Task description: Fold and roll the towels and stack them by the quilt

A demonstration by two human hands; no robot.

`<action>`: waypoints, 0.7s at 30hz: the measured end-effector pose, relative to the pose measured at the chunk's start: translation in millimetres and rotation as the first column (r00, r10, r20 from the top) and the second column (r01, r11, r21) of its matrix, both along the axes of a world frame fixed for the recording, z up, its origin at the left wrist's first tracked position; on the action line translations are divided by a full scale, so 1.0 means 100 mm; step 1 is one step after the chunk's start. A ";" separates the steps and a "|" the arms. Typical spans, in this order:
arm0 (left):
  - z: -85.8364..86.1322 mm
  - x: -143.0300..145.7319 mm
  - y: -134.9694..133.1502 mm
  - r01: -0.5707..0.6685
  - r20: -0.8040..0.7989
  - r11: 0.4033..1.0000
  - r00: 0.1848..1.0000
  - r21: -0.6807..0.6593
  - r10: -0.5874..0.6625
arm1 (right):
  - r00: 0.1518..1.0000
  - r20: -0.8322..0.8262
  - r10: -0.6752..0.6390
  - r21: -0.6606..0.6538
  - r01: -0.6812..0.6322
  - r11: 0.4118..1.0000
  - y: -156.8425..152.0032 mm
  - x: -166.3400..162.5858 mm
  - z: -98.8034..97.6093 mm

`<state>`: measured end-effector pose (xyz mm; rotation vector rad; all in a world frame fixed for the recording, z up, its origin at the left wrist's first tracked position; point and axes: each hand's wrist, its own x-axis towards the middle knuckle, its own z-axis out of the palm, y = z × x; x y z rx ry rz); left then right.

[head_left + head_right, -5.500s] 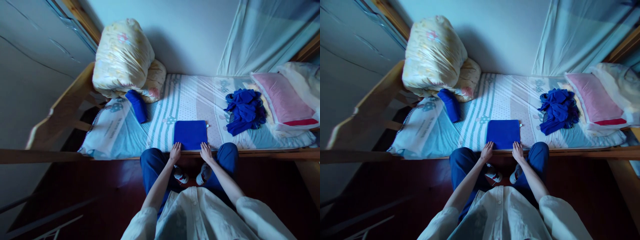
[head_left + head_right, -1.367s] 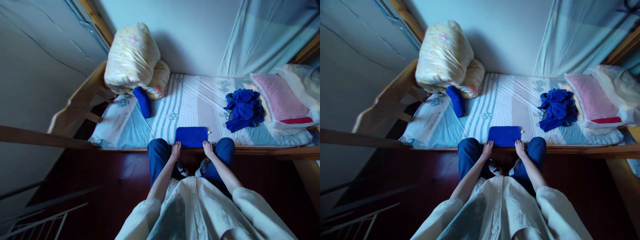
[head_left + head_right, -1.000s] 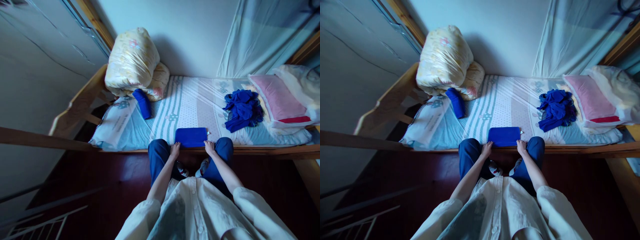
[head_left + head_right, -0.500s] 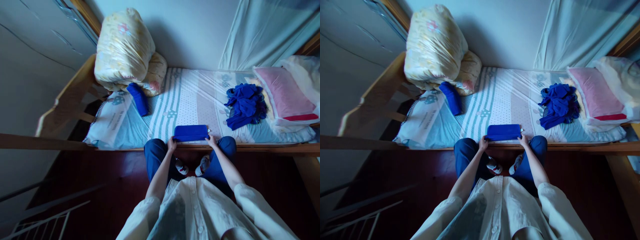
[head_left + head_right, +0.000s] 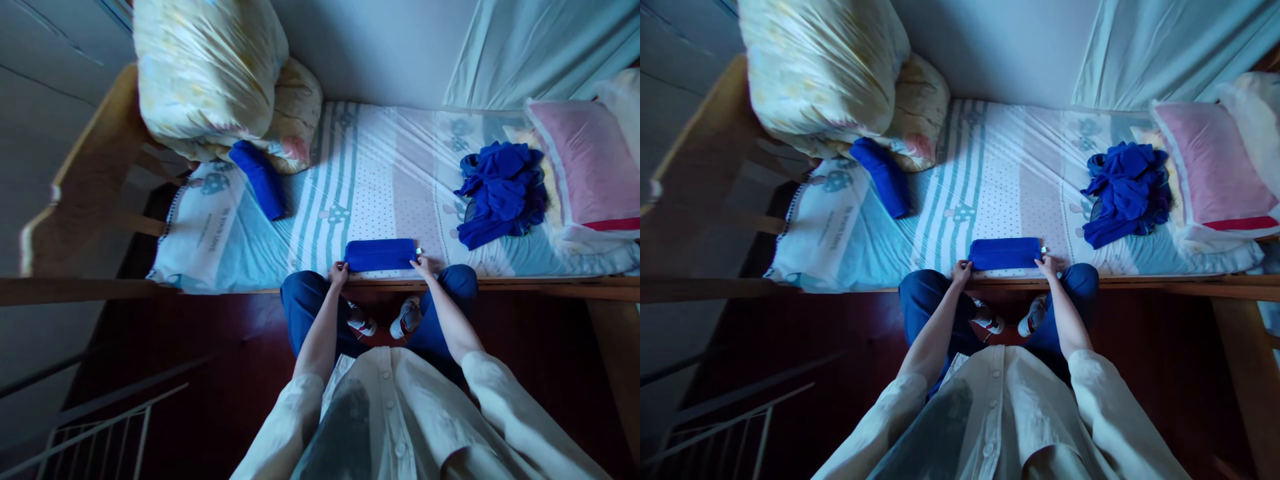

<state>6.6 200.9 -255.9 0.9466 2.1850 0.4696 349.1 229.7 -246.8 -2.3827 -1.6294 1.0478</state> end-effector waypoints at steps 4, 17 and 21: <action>-0.05 -0.01 0.02 -0.006 -0.005 1.000 1.000 -0.018 0.006 | 1.000 0.006 0.010 -0.028 -0.010 1.000 0.07 -0.01 -0.01; -0.08 0.00 0.01 -0.008 -0.010 1.000 1.000 -0.020 0.008 | 0.999 0.026 0.039 -0.026 -0.038 0.999 0.07 0.02 -0.04; -0.04 0.00 0.01 0.013 -0.006 1.000 1.000 -0.016 -0.013 | 0.998 0.059 0.030 -0.064 -0.026 0.998 0.08 -0.03 0.03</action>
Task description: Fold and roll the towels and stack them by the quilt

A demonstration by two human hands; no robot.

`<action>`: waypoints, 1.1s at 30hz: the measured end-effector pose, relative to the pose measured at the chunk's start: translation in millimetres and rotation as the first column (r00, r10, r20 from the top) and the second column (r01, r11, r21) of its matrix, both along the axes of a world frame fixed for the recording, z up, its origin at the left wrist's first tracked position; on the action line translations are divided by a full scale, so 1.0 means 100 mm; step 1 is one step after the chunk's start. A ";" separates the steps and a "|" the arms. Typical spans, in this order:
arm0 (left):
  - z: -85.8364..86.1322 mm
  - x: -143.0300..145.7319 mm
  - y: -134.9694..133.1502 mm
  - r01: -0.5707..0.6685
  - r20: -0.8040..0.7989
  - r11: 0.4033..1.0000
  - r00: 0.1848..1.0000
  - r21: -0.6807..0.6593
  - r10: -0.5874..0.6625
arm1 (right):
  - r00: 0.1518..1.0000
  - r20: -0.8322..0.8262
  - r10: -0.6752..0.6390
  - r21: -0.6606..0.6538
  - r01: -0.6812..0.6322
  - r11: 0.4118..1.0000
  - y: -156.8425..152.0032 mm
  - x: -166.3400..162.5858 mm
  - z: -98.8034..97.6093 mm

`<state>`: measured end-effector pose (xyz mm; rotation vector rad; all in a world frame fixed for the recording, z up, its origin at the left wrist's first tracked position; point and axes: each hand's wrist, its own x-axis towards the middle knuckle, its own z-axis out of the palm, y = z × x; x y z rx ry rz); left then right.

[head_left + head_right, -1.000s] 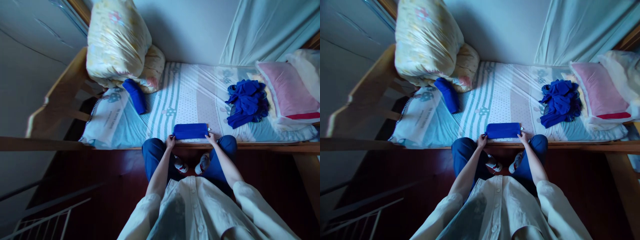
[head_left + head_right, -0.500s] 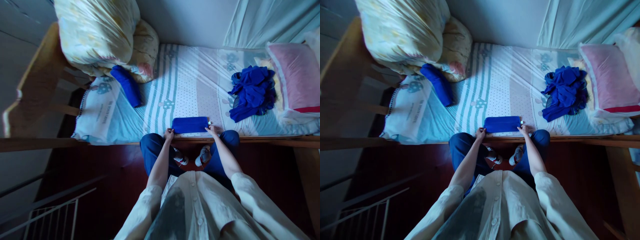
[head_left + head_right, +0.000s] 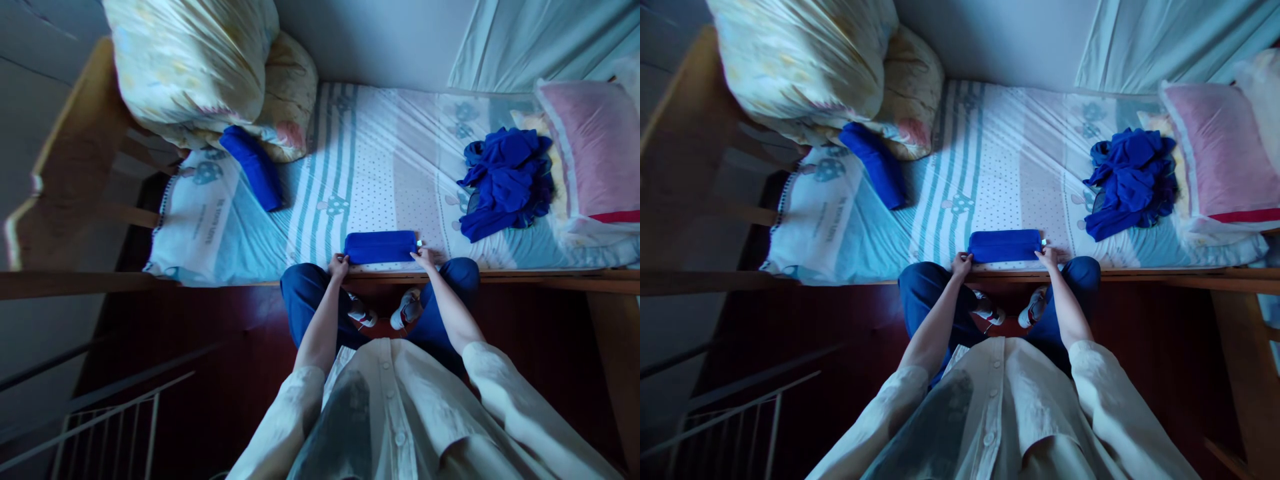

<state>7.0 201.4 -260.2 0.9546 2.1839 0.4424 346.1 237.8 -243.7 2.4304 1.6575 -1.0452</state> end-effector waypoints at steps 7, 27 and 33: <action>0.26 0.02 -0.10 0.128 -0.042 0.983 0.991 0.132 -0.123 | 0.997 0.054 0.056 0.214 -0.066 0.975 -0.19 -0.07 0.27; 0.14 0.14 0.03 0.765 -0.309 0.639 0.629 0.080 -0.713 | 0.817 0.271 0.509 0.251 -0.570 0.782 -0.25 -0.45 0.16; 0.18 0.07 0.04 0.767 -0.277 0.637 0.631 0.082 -0.724 | 0.812 0.270 0.518 0.187 -0.572 0.799 -0.15 -0.44 0.23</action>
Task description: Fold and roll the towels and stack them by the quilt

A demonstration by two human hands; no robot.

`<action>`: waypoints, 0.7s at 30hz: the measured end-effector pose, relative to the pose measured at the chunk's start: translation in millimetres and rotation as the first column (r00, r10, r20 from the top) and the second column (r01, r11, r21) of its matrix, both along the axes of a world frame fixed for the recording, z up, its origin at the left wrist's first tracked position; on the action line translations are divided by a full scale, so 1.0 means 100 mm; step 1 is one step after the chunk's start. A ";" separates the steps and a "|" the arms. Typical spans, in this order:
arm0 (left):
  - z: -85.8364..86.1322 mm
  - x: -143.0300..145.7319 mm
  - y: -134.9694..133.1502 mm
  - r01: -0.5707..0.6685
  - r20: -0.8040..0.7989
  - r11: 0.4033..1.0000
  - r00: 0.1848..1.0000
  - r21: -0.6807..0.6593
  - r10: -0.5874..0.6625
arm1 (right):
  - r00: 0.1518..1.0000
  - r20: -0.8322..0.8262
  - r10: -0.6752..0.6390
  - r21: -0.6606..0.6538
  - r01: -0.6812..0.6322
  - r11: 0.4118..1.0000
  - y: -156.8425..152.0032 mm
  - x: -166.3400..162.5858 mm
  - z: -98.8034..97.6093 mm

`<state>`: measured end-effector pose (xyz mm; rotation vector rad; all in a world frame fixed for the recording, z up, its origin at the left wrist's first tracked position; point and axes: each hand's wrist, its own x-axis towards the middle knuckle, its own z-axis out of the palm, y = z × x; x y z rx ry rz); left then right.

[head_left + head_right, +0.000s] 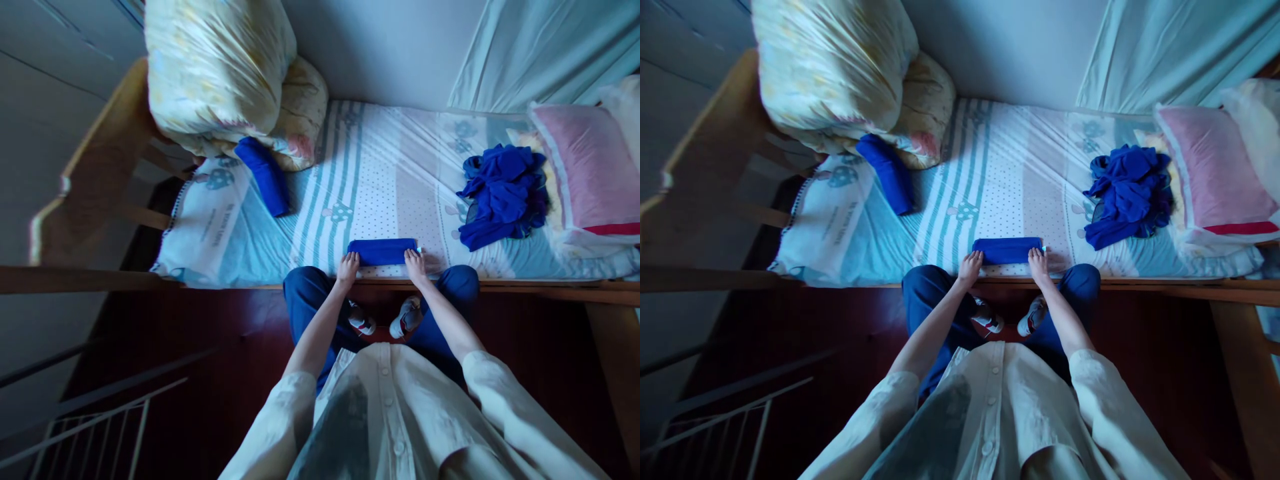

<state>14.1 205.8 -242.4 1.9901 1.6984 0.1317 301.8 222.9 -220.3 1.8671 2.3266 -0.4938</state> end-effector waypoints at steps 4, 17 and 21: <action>0.03 -0.02 -0.19 -0.003 0.029 1.000 1.000 -0.003 0.003 | 0.999 0.021 0.033 -0.024 -0.033 0.999 -0.19 0.02 0.09; 0.26 -0.04 -0.40 -0.092 0.060 0.990 0.993 -0.110 0.099 | 1.000 0.012 -0.018 -0.108 0.020 0.994 -0.48 0.06 0.37; 0.33 -0.12 -0.28 -0.163 0.098 0.978 0.979 -0.128 0.176 | 0.985 -0.069 -0.158 -0.171 0.144 0.975 -0.30 0.23 0.41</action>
